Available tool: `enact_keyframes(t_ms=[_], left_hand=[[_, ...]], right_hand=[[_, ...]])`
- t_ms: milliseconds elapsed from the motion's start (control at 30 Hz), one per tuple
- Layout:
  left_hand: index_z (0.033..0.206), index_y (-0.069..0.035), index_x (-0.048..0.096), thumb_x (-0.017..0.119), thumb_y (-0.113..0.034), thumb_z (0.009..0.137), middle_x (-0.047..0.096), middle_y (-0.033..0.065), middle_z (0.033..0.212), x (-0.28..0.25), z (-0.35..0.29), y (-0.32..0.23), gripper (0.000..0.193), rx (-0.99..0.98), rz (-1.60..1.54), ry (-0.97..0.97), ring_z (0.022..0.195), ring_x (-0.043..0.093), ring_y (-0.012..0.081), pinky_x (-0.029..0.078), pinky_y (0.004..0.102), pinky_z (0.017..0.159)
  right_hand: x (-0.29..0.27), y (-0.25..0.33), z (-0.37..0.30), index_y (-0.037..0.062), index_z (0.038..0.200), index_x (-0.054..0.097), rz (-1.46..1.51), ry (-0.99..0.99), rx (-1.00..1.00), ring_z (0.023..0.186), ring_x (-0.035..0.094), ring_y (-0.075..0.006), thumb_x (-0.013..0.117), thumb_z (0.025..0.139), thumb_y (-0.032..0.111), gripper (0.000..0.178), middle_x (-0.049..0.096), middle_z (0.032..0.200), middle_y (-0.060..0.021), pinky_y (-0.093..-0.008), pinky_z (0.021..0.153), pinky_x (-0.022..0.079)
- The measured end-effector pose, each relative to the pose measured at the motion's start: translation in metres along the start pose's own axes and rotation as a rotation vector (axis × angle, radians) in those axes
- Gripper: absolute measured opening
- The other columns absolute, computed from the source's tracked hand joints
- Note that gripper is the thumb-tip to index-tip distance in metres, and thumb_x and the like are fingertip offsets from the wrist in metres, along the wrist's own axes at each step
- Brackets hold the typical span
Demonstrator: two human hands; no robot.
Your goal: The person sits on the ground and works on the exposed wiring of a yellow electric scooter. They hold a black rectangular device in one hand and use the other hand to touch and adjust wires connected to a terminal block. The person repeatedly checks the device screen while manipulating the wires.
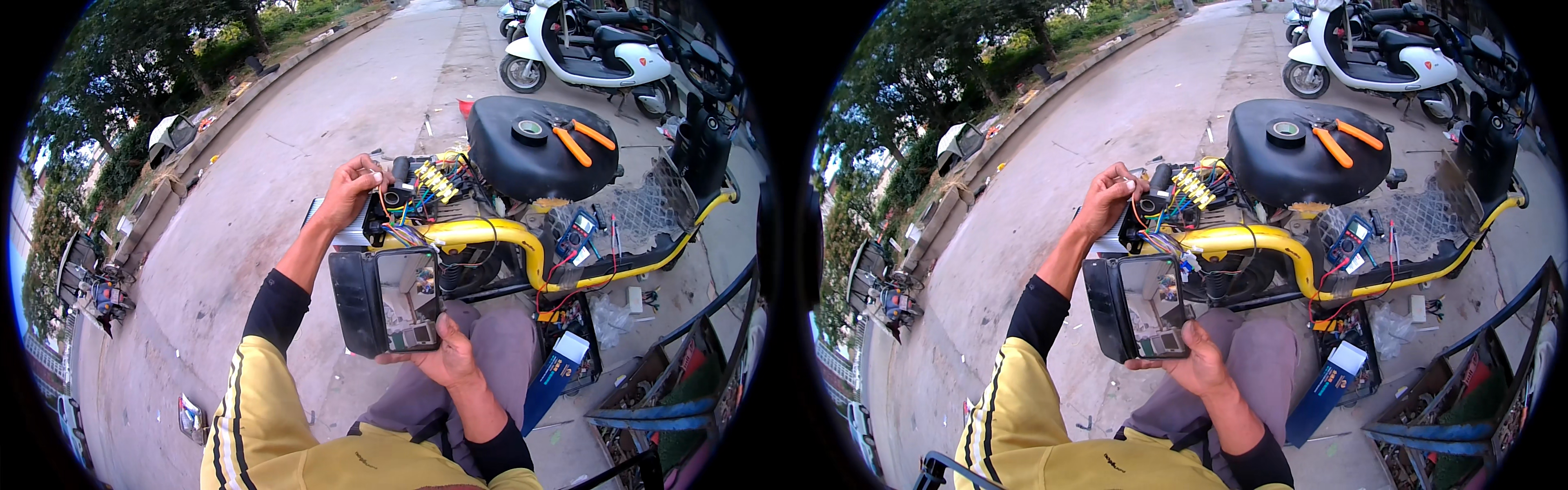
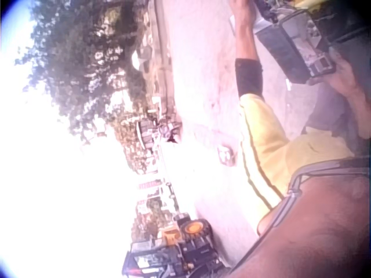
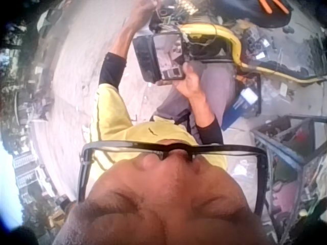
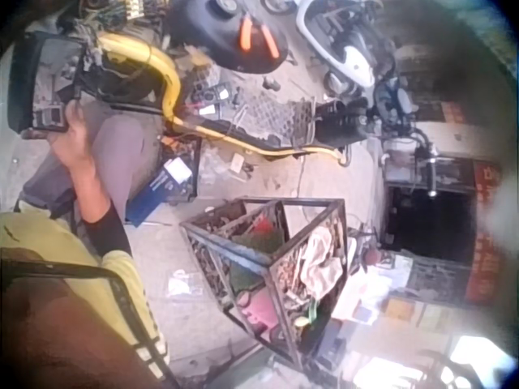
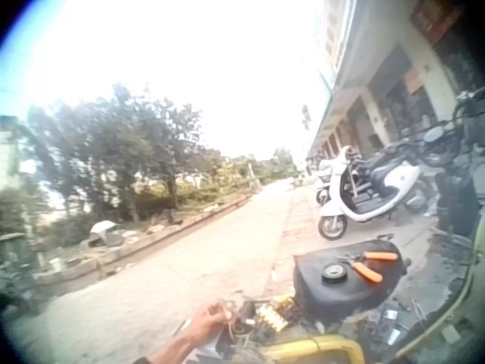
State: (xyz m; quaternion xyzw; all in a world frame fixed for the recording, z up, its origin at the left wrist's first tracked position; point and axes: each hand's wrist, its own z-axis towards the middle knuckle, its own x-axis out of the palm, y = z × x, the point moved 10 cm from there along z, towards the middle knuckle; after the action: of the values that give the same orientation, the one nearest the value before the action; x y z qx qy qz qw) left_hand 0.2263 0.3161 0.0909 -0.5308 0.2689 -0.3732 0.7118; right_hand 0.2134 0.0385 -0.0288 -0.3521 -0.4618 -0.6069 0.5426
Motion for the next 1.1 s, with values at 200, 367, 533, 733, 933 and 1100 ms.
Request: enact_keyframes(t_ms=[200,367,533,733,933,1100], left_hand=[[0.093,-0.004,0.068,0.072,-0.010,0.092,0.075,0.0113,0.103,0.019,0.013,-0.019,0.008,-0.007,0.309,0.109,0.106,0.067,0.0207,0.051,0.0379,0.099],[0.091,-0.004,0.067,0.073,-0.011,0.089,0.074,0.0124,0.105,0.013,0.023,0.002,0.010,0.040,0.188,0.063,0.105,0.065,0.0215,0.050,0.0374,0.099],[0.087,-0.004,0.064,0.072,-0.010,0.088,0.072,0.0119,0.106,0.007,0.019,0.007,0.010,0.025,0.101,0.044,0.104,0.063,0.0189,0.049,0.0344,0.096],[0.086,-0.004,0.064,0.072,-0.011,0.085,0.071,0.0123,0.105,0.008,0.019,0.008,0.010,-0.004,0.121,0.060,0.108,0.063,0.0221,0.046,0.0370,0.101],[0.084,-0.006,0.063,0.072,-0.012,0.084,0.073,0.0118,0.103,0.007,0.021,0.008,0.011,-0.011,0.137,0.054,0.110,0.063,0.0230,0.046,0.0386,0.103],[0.084,-0.006,0.064,0.072,-0.014,0.085,0.073,0.0110,0.094,0.006,0.023,0.006,0.011,0.016,0.150,0.059,0.111,0.063,0.0250,0.044,0.0411,0.108]], right_hand=[[-0.003,-0.001,-0.002,0.0001,0.160,0.035,-0.010,-0.034,0.008,0.130,0.064,-0.0483,0.058,0.108,0.051,0.077,0.057,0.152,-0.0256,-0.0739,0.104,0.052],[0.001,-0.004,-0.002,-0.0003,0.161,0.034,-0.001,0.009,0.026,0.132,0.062,-0.0478,0.058,0.108,0.050,0.077,0.055,0.154,-0.0251,-0.0745,0.105,0.051],[-0.008,-0.006,-0.001,0.0001,0.162,0.032,0.002,0.007,0.043,0.135,0.061,-0.0461,0.058,0.108,0.049,0.078,0.052,0.157,-0.0245,-0.0753,0.107,0.049],[-0.016,-0.005,0.000,0.0002,0.163,0.031,0.026,0.023,0.056,0.135,0.061,-0.0456,0.059,0.108,0.048,0.078,0.051,0.158,-0.0249,-0.0753,0.107,0.049],[-0.028,-0.006,0.002,0.0036,0.164,0.033,0.043,0.027,0.074,0.140,0.055,-0.0509,0.062,0.106,0.045,0.077,0.044,0.165,-0.0245,-0.0830,0.106,0.043],[-0.031,-0.004,-0.001,0.0038,0.165,0.033,0.022,0.025,0.078,0.140,0.056,-0.0509,0.062,0.106,0.046,0.078,0.045,0.164,-0.0244,-0.0827,0.105,0.044]])
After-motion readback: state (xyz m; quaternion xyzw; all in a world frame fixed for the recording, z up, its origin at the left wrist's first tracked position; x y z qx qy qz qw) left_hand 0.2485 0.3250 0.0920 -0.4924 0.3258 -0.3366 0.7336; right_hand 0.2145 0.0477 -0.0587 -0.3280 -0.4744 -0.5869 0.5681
